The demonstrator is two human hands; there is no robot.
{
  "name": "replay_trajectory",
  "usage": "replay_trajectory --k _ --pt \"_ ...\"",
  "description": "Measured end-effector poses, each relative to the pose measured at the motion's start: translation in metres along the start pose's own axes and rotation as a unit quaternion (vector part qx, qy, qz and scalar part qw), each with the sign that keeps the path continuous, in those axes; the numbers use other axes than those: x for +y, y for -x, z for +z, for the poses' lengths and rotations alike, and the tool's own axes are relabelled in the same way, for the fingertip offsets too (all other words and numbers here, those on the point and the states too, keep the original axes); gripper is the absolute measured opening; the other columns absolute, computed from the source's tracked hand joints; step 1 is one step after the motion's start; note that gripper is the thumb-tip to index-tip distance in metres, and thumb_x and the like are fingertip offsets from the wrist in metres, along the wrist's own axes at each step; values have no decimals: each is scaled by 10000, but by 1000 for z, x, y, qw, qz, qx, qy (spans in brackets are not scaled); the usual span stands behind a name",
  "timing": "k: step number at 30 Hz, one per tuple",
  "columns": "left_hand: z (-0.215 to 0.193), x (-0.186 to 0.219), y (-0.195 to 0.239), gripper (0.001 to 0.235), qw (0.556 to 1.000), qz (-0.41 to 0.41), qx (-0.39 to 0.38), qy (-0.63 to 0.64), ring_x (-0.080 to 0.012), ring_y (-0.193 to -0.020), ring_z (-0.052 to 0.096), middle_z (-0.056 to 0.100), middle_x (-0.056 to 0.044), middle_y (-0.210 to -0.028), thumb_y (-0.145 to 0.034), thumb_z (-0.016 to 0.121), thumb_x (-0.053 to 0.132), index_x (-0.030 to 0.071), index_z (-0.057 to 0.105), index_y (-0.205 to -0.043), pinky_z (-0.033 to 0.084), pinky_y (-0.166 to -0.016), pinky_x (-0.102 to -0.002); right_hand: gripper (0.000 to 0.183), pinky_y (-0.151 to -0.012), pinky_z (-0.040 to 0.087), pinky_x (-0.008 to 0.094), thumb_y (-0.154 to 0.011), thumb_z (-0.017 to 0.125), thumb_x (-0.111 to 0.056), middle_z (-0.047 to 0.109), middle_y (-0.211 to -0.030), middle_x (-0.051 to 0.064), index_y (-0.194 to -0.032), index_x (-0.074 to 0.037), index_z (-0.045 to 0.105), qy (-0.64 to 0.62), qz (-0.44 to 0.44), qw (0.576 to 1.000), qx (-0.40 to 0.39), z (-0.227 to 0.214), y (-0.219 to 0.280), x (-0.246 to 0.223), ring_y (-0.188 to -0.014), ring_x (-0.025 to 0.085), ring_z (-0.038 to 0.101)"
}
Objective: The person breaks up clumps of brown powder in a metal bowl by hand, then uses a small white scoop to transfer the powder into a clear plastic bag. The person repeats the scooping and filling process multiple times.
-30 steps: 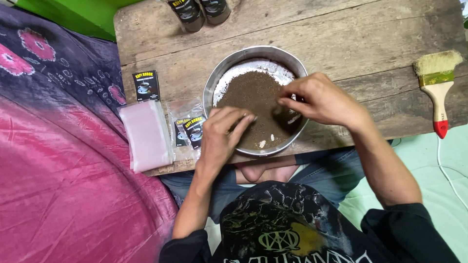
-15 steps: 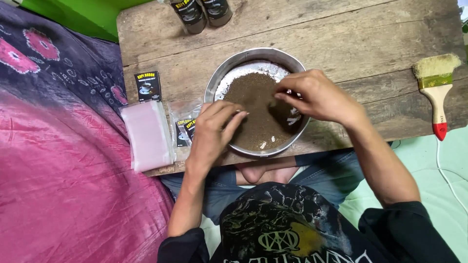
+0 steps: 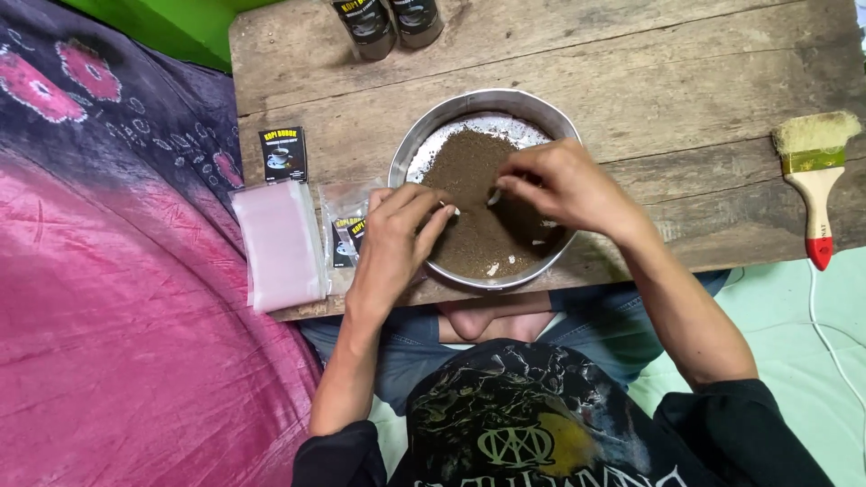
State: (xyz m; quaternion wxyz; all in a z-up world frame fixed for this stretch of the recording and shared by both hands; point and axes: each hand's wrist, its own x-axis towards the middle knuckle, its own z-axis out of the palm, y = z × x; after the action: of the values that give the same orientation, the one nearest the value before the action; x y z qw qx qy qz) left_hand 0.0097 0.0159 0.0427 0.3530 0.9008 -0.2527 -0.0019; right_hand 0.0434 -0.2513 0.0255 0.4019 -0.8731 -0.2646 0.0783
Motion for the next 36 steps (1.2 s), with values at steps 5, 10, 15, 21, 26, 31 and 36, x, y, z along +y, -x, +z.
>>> replay_trajectory --k 5,10,15,21,26,31,36 --pt "2 -14 21 126 996 4 -82 -31 -215 -878 715 727 -49 -902 -997 654 233 148 744 -1020 431 -923 -357 126 -739 572 444 -943 676 -112 774 -773 170 -913 -41 776 5 90 994 -57 -10 24 -15 -777 345 758" --pt "38 -22 11 130 982 35 -173 -63 -226 -845 709 723 -40 -853 -952 656 238 156 747 -998 404 -913 -391 139 -738 587 411 -909 683 -147 796 -781 148 -900 -71 799 6 124 980 -155 42 24 -14 -803 314 787" --pt "30 -19 -2 141 999 36 -36 10 -185 -922 719 749 -48 -945 -1004 661 237 145 753 -1058 425 -934 -335 128 -707 590 435 -946 700 -116 763 -803 178 -987 -18 772 -21 63 995 76 28 19 -13 -783 357 761" --pt "22 -12 23 107 989 25 -143 41 -289 -892 721 740 -94 -887 -949 680 202 114 740 -954 456 -917 -415 164 -752 573 537 -878 684 -80 781 -840 244 -979 6 782 13 136 988 -75 20 40 -23 -838 440 758" --pt "57 -17 14 94 990 47 -116 58 -285 -891 721 730 -84 -888 -953 664 192 124 728 -951 446 -916 -401 144 -726 556 532 -889 676 -178 759 -776 195 -881 -61 760 52 124 989 -62 65 31 3 -813 427 739" --pt "44 -19 14 93 996 37 30 78 -178 -1007 720 752 3 -997 -981 695 183 172 757 -1049 436 -945 -311 123 -661 569 452 -927 698 -145 759 -785 163 -955 -52 774 -14 102 991 88 25 35 -23 -788 363 751" --pt "50 -26 29 102 987 1 14 159 -246 -952 717 743 -23 -1001 -915 771 202 196 803 -1012 533 -884 -359 123 -692 582 469 -893 692 -95 778 -742 192 -866 -33 795 4 158 986 -50 20 46 -31 -762 396 771"
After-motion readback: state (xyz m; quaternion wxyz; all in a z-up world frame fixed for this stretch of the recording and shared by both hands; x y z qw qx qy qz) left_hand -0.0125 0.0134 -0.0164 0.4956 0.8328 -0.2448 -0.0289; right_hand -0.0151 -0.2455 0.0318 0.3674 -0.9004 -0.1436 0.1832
